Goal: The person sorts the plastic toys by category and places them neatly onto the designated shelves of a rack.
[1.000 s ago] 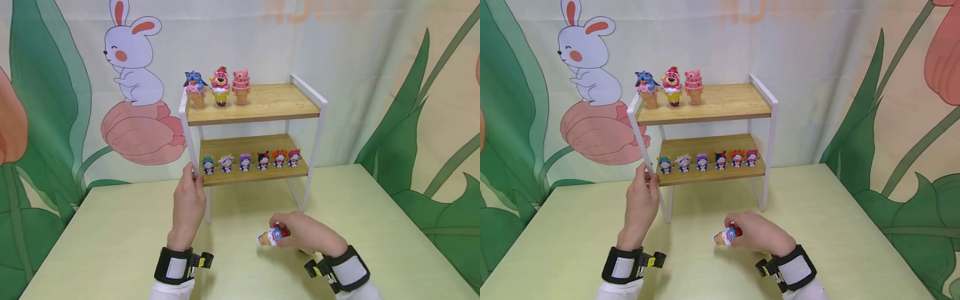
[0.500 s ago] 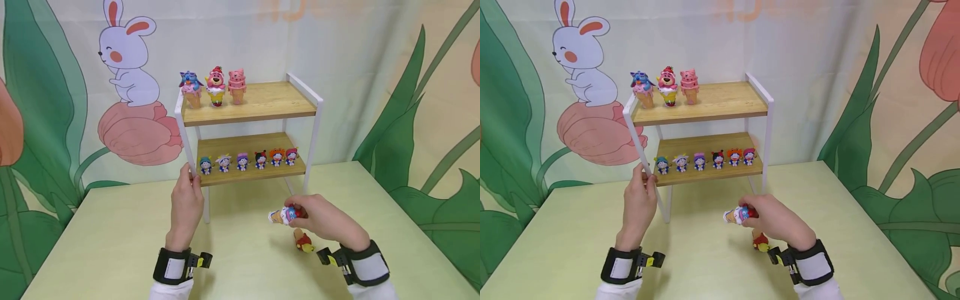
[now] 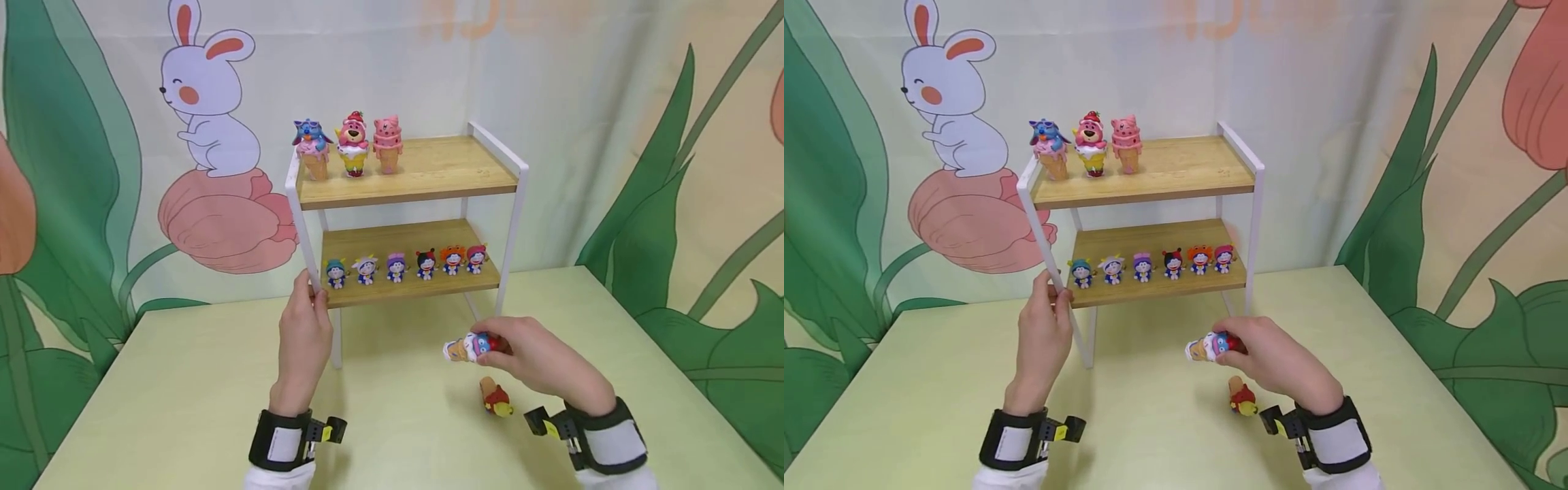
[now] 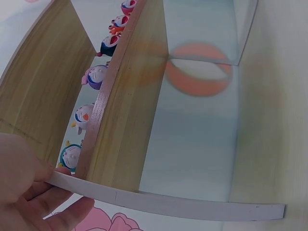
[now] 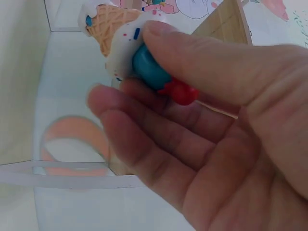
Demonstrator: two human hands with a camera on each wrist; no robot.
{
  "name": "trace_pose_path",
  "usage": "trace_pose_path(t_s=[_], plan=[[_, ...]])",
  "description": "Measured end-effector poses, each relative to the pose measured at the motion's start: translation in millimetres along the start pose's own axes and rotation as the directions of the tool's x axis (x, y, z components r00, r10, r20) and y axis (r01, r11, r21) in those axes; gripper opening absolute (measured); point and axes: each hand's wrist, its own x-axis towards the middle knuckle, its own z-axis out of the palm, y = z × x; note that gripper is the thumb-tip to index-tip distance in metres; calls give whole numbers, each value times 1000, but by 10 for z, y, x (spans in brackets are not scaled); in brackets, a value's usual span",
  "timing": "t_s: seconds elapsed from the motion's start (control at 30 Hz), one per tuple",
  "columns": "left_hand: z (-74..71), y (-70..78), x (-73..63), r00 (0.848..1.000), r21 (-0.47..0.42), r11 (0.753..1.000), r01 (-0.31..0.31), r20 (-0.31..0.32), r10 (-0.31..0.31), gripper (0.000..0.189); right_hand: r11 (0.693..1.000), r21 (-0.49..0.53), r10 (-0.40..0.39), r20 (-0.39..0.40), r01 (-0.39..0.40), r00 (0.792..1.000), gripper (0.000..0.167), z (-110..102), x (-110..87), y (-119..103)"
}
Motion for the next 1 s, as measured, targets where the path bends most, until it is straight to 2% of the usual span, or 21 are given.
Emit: trace_pose_path(t_s=[0.27,0.63,0.87,1.0], plan=[[-49,-16,-13,1000,5,1000,12,2,-12,34,999,-11,38,-56,-39,998,33,-40,-19,-40],[-37,-41,-55,1000,9,1000,17,0,-17,32,999,-47,2,-91,-6,996,36,-46,-75,3],[-13,-31,-8,1000,-19,1000,23,10,-23,32,999,-42,15,-117,-20,993,34,-113,-67,51],[-7,-22,11,999,-16,999,35,17,-34,31,999,-50,-4,-132,-3,991,36,-171,-41,82]])
